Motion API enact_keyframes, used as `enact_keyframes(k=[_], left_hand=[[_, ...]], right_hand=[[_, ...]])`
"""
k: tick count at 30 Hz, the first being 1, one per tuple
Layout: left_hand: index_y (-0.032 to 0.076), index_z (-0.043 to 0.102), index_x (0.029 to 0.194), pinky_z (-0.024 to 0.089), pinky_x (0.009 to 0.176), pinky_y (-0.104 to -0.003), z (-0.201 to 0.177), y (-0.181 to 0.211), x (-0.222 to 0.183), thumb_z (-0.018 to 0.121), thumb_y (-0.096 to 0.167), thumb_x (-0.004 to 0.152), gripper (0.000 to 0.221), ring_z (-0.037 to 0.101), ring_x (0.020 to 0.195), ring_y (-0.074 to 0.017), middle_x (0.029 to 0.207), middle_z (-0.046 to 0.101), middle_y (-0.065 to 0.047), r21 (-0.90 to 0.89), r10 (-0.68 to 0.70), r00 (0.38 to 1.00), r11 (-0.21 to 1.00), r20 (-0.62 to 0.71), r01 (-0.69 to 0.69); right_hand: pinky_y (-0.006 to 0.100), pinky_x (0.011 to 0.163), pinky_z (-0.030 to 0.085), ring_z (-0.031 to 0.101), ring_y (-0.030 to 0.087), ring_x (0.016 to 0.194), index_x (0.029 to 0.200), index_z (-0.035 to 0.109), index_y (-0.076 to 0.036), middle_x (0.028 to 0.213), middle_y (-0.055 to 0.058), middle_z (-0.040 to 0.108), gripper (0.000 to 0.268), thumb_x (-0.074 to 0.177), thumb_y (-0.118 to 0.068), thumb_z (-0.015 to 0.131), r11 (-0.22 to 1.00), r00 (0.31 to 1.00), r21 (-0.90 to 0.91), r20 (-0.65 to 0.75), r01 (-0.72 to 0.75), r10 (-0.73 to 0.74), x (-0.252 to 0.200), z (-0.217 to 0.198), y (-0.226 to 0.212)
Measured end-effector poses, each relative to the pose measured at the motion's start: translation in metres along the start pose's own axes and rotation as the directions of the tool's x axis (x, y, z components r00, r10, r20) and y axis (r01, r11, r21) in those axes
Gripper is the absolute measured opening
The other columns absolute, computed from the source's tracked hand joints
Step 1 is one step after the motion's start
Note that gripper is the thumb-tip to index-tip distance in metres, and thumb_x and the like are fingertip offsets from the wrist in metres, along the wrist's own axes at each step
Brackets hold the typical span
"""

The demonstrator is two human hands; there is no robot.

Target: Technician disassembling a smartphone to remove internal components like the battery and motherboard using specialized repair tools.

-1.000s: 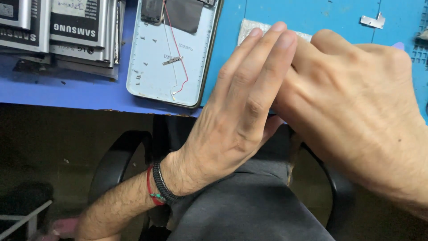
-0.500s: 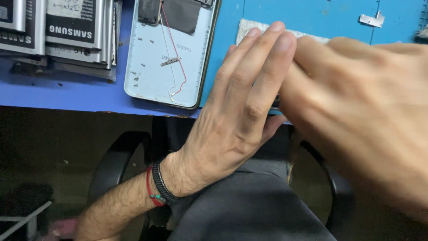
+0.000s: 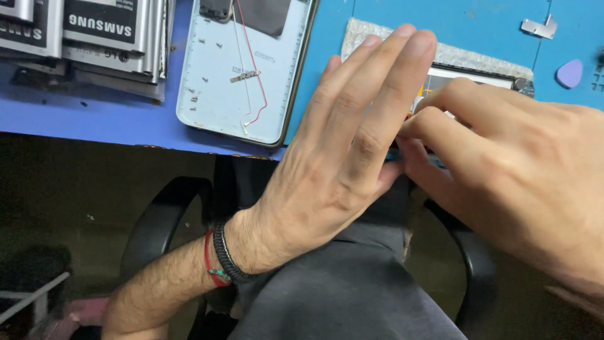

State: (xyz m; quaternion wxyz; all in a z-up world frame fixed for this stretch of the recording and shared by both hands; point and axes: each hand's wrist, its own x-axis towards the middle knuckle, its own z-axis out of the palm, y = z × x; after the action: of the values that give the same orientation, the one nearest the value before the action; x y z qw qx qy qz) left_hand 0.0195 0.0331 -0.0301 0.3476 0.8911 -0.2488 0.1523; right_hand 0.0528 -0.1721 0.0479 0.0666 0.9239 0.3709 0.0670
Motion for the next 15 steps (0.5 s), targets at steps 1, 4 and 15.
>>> enact_keyframes(k=[1, 4, 15], left_hand=[[0.009, 0.014, 0.177, 0.06, 0.166, -0.063, 0.0, 0.0, 0.0, 0.083, -0.003, 0.139, 0.08, 0.055, 0.187, -0.04, 0.19, 0.037, -0.015, -0.013, 0.006, 1.0, 1.0, -0.012, -0.006], [0.008, 0.014, 0.176, 0.058, 0.165, -0.063, 0.0, -0.002, 0.001, 0.086, -0.004, 0.136, 0.084, 0.054, 0.186, -0.0407, 0.189, 0.037, -0.016, -0.024, 0.02, 1.0, 1.0, -0.012, -0.02], [0.008, 0.016, 0.176, 0.054, 0.167, -0.063, -0.004, -0.002, 0.002, 0.091, -0.014, 0.124, 0.094, 0.05, 0.187, -0.0428, 0.189, 0.036, -0.016, -0.088, 0.003, 1.0, 0.996, 0.002, -0.003]], right_hand=[[0.037, 0.06, 0.043, 0.066, 0.02, 0.076, 0.098, 0.058, -0.024, 0.096, -0.005, 0.062, 0.033, 0.127, -0.02, 0.074, 0.994, 0.999, -0.112, 0.047, -0.011, 0.016, -0.001, 0.0, -0.001], [0.039, 0.05, 0.039, 0.066, 0.019, 0.07, 0.113, 0.057, -0.026, 0.09, -0.008, 0.056, 0.016, 0.113, -0.014, 0.067, 0.971, 0.989, -0.237, 0.145, 0.037, -0.003, 0.007, -0.01, -0.001], [0.042, 0.042, 0.041, 0.073, 0.024, 0.054, 0.128, 0.062, -0.028, 0.084, -0.016, 0.063, 0.026, 0.103, -0.027, 0.061, 0.932, 0.955, -0.364, 0.278, 0.007, 0.102, 0.032, -0.011, -0.008]])
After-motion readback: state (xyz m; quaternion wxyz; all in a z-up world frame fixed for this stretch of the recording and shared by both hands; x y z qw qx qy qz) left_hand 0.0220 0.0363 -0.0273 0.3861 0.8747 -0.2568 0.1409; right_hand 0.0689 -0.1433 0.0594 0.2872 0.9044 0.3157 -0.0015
